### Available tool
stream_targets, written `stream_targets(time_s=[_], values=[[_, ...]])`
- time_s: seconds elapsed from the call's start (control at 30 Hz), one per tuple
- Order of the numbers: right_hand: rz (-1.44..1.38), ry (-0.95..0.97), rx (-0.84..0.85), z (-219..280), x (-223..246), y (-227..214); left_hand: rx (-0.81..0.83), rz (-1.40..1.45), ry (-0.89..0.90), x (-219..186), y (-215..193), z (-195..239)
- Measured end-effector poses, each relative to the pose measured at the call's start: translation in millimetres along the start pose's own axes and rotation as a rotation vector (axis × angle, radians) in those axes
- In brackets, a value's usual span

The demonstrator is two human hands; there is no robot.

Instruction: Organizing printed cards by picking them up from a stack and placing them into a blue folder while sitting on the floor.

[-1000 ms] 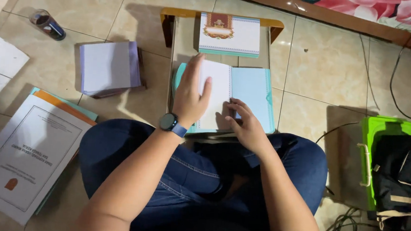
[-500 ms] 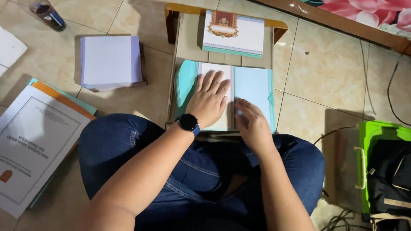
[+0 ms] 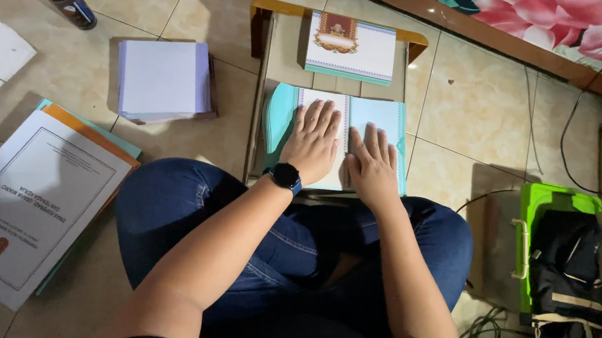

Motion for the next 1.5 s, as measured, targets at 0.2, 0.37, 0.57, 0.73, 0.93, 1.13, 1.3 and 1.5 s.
stream_targets(time_s=[0.2,0.37,0.57,0.73,0.93,1.13,1.3,1.5], values=[[-0.077,0.096,0.011,-15.0,-12.0,4.3,0.041,0.008,0.008,-2.4,-0.5,0.6],[-0.021,0.024,-0.043,-36.9,-1.8,3.8,0.042,0.008,0.002,-1.9,0.3,-0.2],[0.06,-0.207,-0.089,-21.1,5.1,5.5,0.0,0.001,-0.116,-1.4,5.4,-3.2],[0.108,-0.376,-0.12,-10.6,0.2,12.9,-0.031,-0.047,-0.209,-4.3,6.9,-0.1],[0.126,-0.37,-0.11,-57.3,-4.9,13.5,0.006,-0.049,-0.208,-5.1,10.2,-2.0],[0.123,-0.335,-0.17,-61.0,-2.6,18.9,-0.001,-0.035,-0.204,-4.5,10.4,-3.0],[0.119,-0.154,0.045,-12.9,18.1,7.9,0.009,-0.052,-0.203,-5.1,11.2,-1.9],[0.136,-0.177,0.037,-58.4,4.6,20.2,0.014,-0.006,-0.145,-6.3,24.7,-5.1]])
Point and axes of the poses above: each hand's wrist, its own z-axis away from the middle knuckle, its own y-axis out of the palm, x = y × z, the point moved 2 cm from there along -z, towards the middle knuckle, and after that the axes turned 13 degrees about -z, right-handed, at the moved point
